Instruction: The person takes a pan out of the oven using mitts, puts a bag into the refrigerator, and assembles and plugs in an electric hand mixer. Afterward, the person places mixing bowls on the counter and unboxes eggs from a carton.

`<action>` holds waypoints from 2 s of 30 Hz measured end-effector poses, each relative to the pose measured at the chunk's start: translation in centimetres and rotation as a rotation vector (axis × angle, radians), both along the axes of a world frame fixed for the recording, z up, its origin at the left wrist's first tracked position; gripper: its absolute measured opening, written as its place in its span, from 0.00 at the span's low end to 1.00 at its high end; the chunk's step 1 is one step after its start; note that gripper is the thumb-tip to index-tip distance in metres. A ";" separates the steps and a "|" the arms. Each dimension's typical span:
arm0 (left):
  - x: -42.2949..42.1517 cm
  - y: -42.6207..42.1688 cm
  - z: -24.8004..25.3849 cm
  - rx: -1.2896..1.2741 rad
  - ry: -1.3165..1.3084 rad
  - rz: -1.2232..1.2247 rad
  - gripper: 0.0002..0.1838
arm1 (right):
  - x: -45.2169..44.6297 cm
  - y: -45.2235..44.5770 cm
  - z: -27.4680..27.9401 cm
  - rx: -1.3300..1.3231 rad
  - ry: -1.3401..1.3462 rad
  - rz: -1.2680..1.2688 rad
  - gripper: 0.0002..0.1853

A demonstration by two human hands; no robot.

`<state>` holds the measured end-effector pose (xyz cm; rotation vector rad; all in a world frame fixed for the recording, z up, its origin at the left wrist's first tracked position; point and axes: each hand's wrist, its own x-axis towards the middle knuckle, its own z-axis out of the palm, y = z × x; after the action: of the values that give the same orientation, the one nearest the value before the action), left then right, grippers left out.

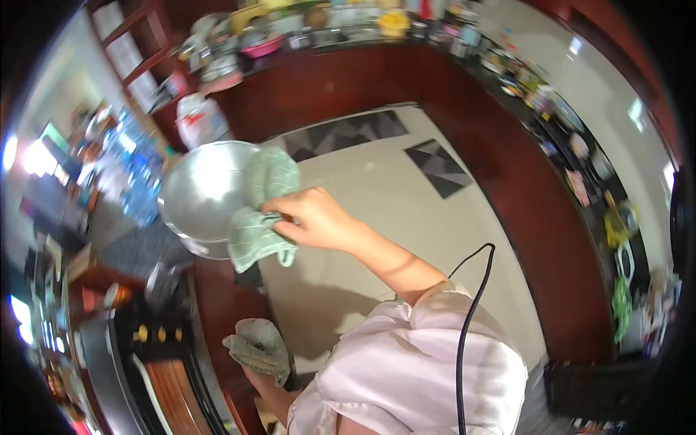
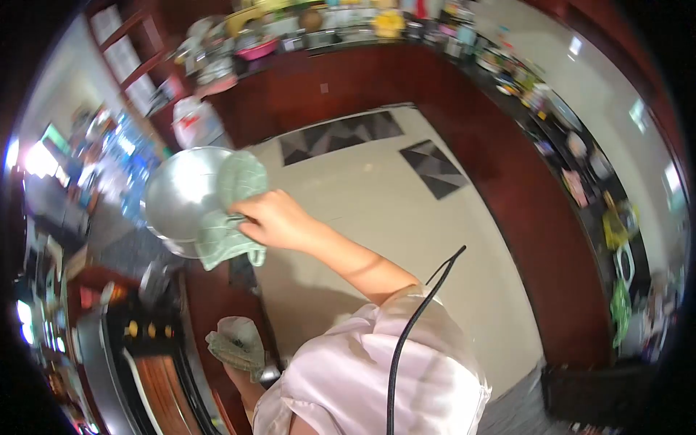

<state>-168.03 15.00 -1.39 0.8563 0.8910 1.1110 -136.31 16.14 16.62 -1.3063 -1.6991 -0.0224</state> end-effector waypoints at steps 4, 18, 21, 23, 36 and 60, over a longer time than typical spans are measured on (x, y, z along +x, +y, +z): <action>9.8 2.6 -1.3 -0.201 -0.139 -0.213 0.25 | 11.6 -10.7 -3.4 -0.078 0.026 -0.439 0.13; 54.4 -4.8 -1.8 -0.161 0.038 -0.976 0.21 | 36.4 -43.9 -7.6 -0.176 0.141 -1.528 0.13; 61.3 -5.8 -3.9 -0.126 0.108 -1.025 0.21 | 40.0 -48.9 -9.2 -0.171 0.218 -1.713 0.13; 64.6 -5.4 -4.5 -0.140 0.131 -1.041 0.21 | 41.1 -50.9 -10.7 -0.156 0.230 -1.866 0.13; 96.5 -13.1 -3.5 -0.447 0.059 -1.576 0.22 | 56.1 -70.4 -18.9 -0.399 0.230 -2.683 0.13; 122.8 -58.6 -5.0 -1.104 -0.144 -2.250 0.19 | 67.4 -87.4 -16.4 0.775 0.858 -2.089 0.11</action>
<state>-45.27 -43.56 -6.38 0.3136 -0.0677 -1.2098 -68.89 -71.25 0.20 -1.4634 0.8049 -0.9982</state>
